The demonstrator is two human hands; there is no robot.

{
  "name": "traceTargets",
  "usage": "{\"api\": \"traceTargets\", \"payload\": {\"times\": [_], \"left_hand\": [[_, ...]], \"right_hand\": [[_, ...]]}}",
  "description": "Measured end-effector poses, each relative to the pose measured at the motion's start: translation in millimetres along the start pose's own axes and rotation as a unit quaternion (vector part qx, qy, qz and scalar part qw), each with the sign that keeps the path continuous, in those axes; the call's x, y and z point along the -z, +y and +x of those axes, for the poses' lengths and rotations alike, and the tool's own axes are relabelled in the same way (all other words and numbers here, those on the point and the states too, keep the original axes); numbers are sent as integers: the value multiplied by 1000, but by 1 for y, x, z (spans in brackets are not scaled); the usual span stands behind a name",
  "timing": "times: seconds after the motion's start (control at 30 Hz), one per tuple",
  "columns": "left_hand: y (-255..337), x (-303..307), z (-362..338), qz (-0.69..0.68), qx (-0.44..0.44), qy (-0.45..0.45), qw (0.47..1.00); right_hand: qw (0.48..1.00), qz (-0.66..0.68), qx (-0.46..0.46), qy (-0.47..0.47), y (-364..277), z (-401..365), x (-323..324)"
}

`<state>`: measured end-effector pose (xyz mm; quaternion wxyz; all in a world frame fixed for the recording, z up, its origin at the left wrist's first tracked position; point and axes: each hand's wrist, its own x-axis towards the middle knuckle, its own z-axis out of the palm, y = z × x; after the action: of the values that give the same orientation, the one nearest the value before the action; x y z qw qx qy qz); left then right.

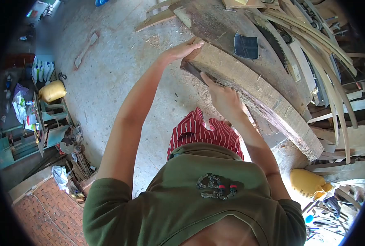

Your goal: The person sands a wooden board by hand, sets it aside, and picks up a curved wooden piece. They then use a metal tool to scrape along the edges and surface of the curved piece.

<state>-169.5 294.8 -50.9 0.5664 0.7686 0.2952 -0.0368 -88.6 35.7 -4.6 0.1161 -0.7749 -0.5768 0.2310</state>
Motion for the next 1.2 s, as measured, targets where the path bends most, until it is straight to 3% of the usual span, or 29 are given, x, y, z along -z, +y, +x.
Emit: {"api": "traceTargets", "payload": {"times": [0.1,0.17,0.33,0.37,0.4,0.43,0.5,0.53,0.6,0.73,0.8,0.83,0.9,1.03,1.1,1.2], "left_hand": [[16,7,-8,-18,1,-32,999],[14,6,-6,11,36,-39,998],[1,9,24,51,40,-24,998],[24,9,14,71,58,-12,996],[46,18,0,84,73,-94,989],[45,17,1,88,71,-94,989],[30,13,12,82,78,-55,992],[14,14,22,86,75,-60,992],[-14,22,42,52,62,-97,992],[14,21,21,47,65,-109,991],[20,19,13,78,77,-83,990],[22,19,12,77,77,-86,990],[27,19,14,50,79,-110,989],[17,20,17,49,79,-77,993],[12,20,17,51,1,-106,993],[24,12,12,35,27,-50,998]], "right_hand": [[999,27,-20,-11,13,-13,15],[998,14,4,56,21,-21,19],[997,15,-30,65,23,-19,20],[998,34,-49,29,23,-24,26],[996,55,-66,-8,24,-26,30],[996,56,-67,-4,31,-24,23],[994,77,14,82,49,-14,4],[993,79,9,87,39,-4,5],[1000,-3,8,-4,6,22,6],[1000,-8,2,-15,6,18,5],[997,10,38,71,34,6,-3],[997,11,35,70,24,9,2],[1000,3,-3,-20,-6,26,19],[999,-19,48,2,-8,43,-6],[1000,4,-4,-31,6,19,7],[998,50,-28,-33,-4,27,4]]}}
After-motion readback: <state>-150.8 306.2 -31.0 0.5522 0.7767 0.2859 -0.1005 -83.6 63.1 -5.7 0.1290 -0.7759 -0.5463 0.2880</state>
